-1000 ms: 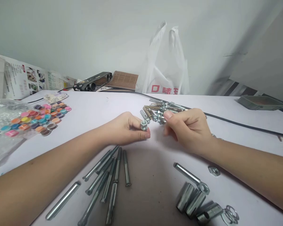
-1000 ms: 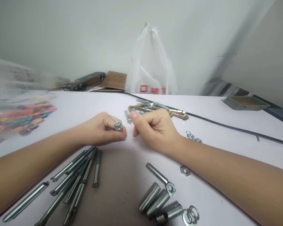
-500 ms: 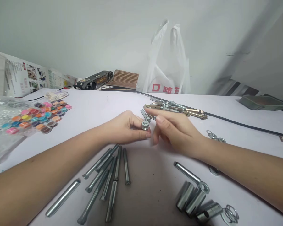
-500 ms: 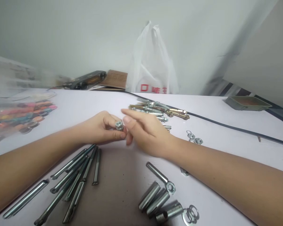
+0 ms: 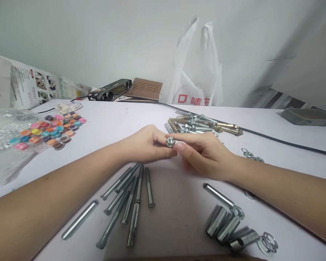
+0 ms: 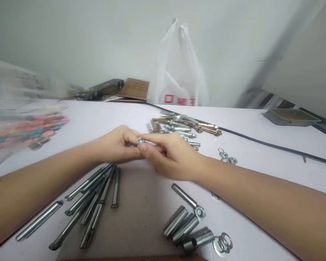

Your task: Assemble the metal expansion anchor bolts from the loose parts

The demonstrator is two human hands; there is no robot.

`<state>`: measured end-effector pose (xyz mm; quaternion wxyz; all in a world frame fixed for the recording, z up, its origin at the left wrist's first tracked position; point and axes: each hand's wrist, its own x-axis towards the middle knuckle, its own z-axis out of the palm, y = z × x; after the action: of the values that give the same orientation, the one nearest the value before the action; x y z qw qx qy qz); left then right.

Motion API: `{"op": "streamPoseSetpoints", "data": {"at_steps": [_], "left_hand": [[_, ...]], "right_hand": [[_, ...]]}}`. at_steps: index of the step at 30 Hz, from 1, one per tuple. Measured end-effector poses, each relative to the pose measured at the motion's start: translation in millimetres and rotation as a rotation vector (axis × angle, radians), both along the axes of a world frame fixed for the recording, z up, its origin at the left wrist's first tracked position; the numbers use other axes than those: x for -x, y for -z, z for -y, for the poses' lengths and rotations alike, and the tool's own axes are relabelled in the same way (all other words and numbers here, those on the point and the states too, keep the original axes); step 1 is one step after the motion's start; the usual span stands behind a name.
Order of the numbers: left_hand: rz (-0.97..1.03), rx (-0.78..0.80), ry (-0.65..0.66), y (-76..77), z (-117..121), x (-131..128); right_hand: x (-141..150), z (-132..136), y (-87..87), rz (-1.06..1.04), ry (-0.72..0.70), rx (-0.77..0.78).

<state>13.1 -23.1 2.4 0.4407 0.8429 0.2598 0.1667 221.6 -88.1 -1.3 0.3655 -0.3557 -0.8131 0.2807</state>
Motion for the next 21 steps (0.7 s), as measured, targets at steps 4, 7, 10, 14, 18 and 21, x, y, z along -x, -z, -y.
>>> {"op": "streamPoseSetpoints", "data": {"at_steps": [4,7,10,14,18,21], "left_hand": [[-0.053,-0.018,-0.001,0.4,0.1,1.1],[-0.058,-0.02,0.0,1.1,0.6,1.5],[-0.059,-0.037,-0.025,2.3,0.8,1.7],[-0.043,-0.04,-0.026,3.7,0.1,1.6],[-0.007,-0.047,-0.019,4.8,0.6,0.4],[0.0,-0.063,-0.028,4.4,3.3,-2.2]], "right_hand": [[-1.0,5.7,-1.2,-0.166,0.202,-0.264],[2.6,7.4,-1.0,-0.096,0.193,-0.236],[6.1,6.6,0.7,0.002,0.114,-0.089],[6.5,4.9,3.5,0.057,0.151,-0.167],[7.3,0.4,6.3,0.145,0.182,-0.196],[9.6,-0.2,5.2,0.153,0.231,-0.194]]}}
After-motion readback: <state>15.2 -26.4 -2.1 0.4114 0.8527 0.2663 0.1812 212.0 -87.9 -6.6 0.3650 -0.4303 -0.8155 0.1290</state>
